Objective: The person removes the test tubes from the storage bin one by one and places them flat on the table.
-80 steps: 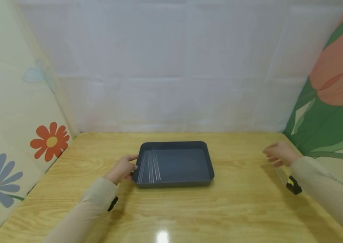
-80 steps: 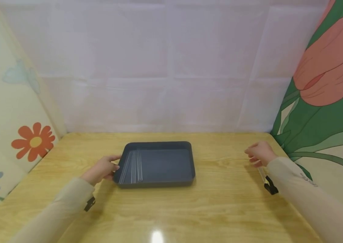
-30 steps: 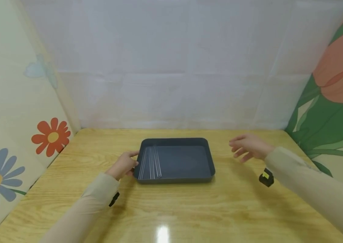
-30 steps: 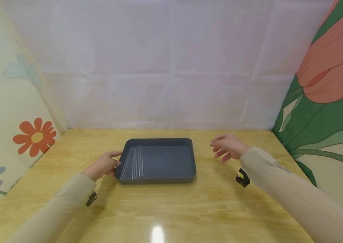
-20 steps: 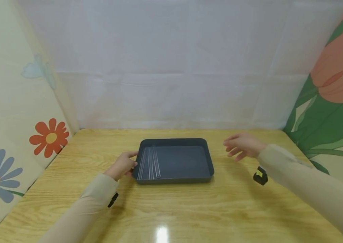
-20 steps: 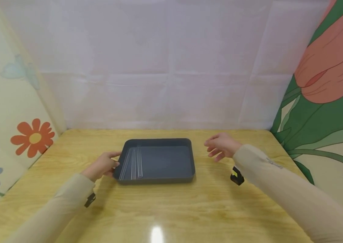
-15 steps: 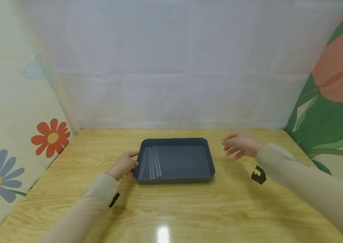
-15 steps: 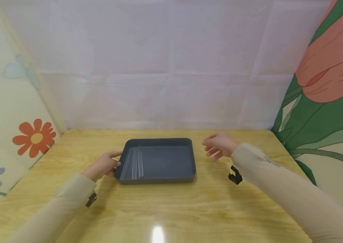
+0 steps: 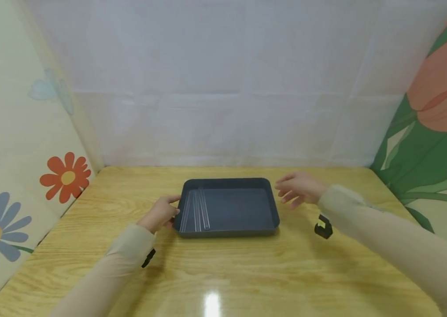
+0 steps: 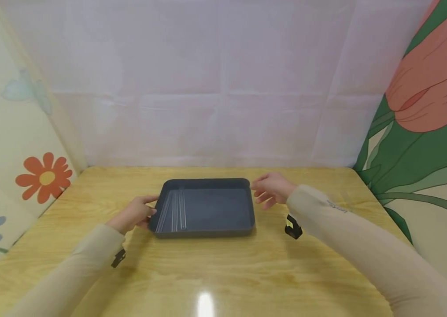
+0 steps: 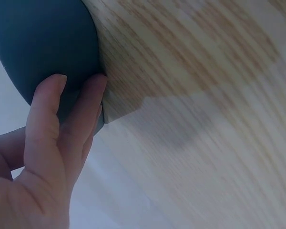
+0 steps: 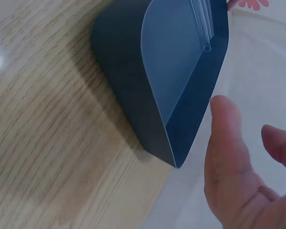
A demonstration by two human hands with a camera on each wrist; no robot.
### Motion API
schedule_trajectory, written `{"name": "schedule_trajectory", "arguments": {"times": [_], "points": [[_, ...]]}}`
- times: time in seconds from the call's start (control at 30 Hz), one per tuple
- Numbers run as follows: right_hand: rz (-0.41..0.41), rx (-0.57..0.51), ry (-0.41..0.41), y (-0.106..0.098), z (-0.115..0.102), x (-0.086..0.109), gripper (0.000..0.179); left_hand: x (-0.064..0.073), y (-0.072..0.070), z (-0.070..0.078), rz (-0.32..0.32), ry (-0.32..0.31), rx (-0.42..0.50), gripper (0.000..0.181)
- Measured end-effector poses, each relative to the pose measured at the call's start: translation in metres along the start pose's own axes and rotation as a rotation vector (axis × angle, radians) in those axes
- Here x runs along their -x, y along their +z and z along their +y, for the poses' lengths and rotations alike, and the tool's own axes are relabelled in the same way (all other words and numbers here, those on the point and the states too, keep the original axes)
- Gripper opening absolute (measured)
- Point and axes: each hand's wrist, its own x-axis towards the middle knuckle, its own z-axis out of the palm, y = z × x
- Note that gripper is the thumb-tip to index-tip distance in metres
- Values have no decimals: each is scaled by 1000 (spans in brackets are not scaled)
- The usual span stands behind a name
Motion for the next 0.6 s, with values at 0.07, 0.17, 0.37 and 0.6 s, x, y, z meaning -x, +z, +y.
{"name": "schedule_trajectory", "arguments": {"times": [0.07, 0.17, 0.37, 0.6], "points": [[0, -4, -1, 3, -1, -2, 50, 1, 0, 1, 0, 1, 4, 56], [2, -10, 6, 7, -2, -5, 51, 0, 1, 1, 4, 0, 6, 56], [-7, -36, 32, 17, -8, -9, 52, 0, 1, 1, 14, -11, 6, 55], [-23, -62, 52, 28, -15, -17, 51, 0, 0, 1, 7, -3, 8, 56]]}}
